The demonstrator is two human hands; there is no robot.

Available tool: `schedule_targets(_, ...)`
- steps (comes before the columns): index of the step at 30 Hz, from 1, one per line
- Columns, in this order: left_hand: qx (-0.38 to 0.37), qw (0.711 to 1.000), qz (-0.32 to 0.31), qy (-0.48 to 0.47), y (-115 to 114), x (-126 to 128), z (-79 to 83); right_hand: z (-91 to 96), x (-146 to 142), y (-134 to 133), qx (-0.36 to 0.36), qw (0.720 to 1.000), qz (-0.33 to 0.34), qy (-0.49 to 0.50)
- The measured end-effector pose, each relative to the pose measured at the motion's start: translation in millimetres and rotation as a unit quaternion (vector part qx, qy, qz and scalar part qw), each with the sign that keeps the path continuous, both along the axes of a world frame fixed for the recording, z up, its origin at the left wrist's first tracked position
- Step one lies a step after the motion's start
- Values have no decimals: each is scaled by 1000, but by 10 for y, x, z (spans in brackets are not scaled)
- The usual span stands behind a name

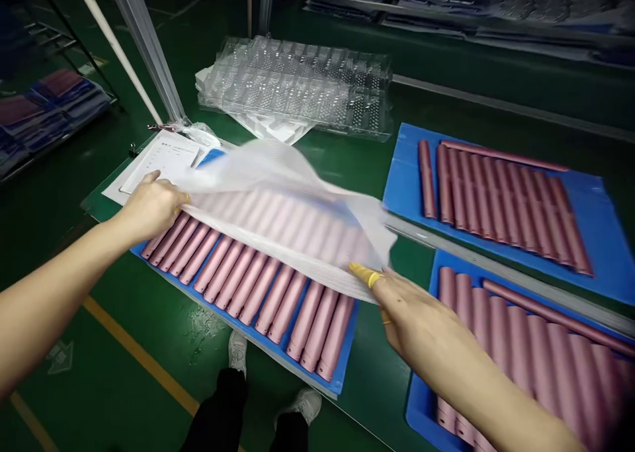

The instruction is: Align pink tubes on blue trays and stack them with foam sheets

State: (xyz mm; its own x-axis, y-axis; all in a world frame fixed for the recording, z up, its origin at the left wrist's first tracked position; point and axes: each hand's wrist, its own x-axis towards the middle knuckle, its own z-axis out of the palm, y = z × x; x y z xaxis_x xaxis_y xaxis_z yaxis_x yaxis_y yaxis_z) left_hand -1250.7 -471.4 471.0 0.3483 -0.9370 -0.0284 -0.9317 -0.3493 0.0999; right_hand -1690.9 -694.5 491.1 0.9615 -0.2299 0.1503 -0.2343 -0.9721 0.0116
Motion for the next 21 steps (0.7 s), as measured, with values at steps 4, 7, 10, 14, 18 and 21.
schedule_targets(4, -3, 999, -3, -39, 274, 31, -118, -167, -25, 162, 15, 1000, 5, -17)
schedule_targets(7, -16, 999, 15, -47, 486, 12, -140, -163, -82, 342, 18, 1000, 5, -15)
schedule_targets(10, -31, 998, 27, -41, 608, -16, -178, -163, -105, 554, 11, 1000, 12, -24)
schedule_targets(14, -31, 999, 20, -36, 719, -5, -228, -191, -115, 832, 21, 999, 6, -35)
schedule_targets(18, -36, 999, 14, -32, 837, 30, -273, -216, -147, 1069, 60, 997, -13, -46)
schedule_targets(21, -30, 999, 13, -32, 887, 31, -306, -216, -170, 1222, 93, 994, -22, -45)
